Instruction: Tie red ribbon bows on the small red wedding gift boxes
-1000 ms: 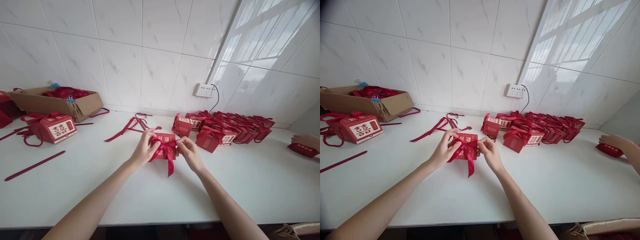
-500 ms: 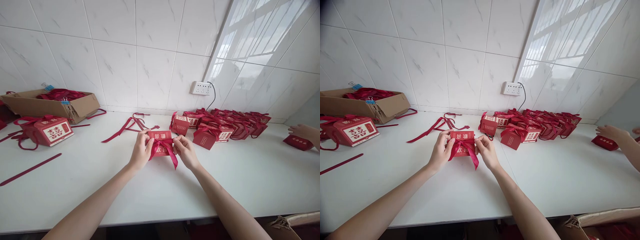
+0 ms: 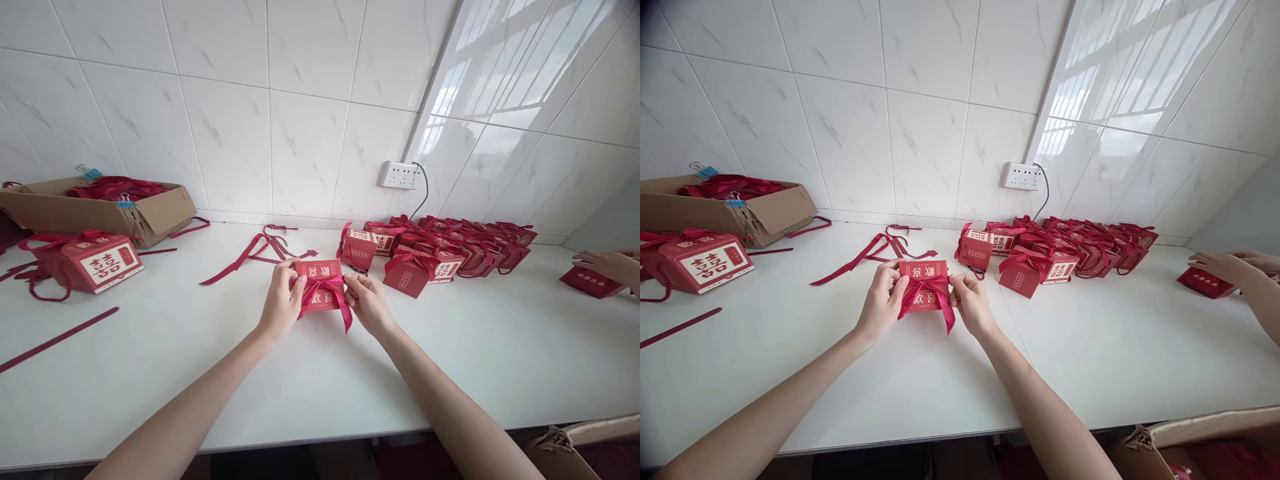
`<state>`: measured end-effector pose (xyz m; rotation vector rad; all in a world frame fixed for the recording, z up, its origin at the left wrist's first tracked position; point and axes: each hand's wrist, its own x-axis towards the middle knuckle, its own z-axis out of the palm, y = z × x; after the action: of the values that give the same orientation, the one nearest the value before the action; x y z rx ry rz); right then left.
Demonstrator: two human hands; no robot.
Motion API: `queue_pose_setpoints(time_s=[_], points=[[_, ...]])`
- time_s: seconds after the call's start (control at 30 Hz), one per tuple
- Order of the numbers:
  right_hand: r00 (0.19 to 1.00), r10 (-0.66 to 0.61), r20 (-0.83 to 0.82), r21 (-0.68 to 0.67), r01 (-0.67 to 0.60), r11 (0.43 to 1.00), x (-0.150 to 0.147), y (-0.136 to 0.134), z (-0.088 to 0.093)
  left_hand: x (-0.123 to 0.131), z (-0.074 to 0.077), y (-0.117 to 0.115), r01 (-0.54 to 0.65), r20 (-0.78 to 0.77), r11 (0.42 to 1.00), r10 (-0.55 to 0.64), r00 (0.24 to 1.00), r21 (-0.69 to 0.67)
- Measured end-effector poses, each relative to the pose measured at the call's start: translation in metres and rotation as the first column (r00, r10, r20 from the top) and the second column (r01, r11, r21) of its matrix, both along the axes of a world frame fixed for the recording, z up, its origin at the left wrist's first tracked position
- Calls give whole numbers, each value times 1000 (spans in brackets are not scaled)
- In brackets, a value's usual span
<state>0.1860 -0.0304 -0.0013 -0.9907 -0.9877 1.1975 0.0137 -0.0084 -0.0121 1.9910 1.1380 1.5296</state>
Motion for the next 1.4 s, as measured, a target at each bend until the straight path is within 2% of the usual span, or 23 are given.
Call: queue_pose_setpoints(time_s=[0.17,0.23,0.33,0.4,0.5,0.73,0.9,1.1,1.17,1.27,1.4], points=[[999,-39,23,11,39,999,1,0,-1,1,3,0,13,42,999,-11,999,-41],[987,-120,109,77,112,991,-1,-2,-2,2,4,0,18,51,999,-16,999,-51],[914,-258,314,209,199,957,-8,-8,-4,3,5,-3,35,55,999,-34,998,-29],[895,-207,394,221,126,967,-14,-12,-3,5,4,-7,70,58,998,-70,996,-2],[903,-49,426,180,-31,983,-19,-16,-1,7,5,-10,128,66,992,-128,990,6],[880,114,460,113,-186,976,-2,-15,5,4,13,-9,132,135,984,-115,984,-121],[870,206,448,63,-261,963,5,-14,6,4,15,-9,180,215,967,-140,966,-178],[866,241,439,114,-320,941,0,-18,8,8,11,-10,166,252,947,-96,963,-276],[849,269,455,99,-349,932,0,-19,7,8,14,-11,174,240,925,-94,966,-338],[829,315,463,91,-397,913,4,-17,6,4,18,-10,251,241,857,-154,958,-450],[851,333,407,116,-409,905,9,-13,7,-3,21,-5,274,252,853,-174,952,-444]])
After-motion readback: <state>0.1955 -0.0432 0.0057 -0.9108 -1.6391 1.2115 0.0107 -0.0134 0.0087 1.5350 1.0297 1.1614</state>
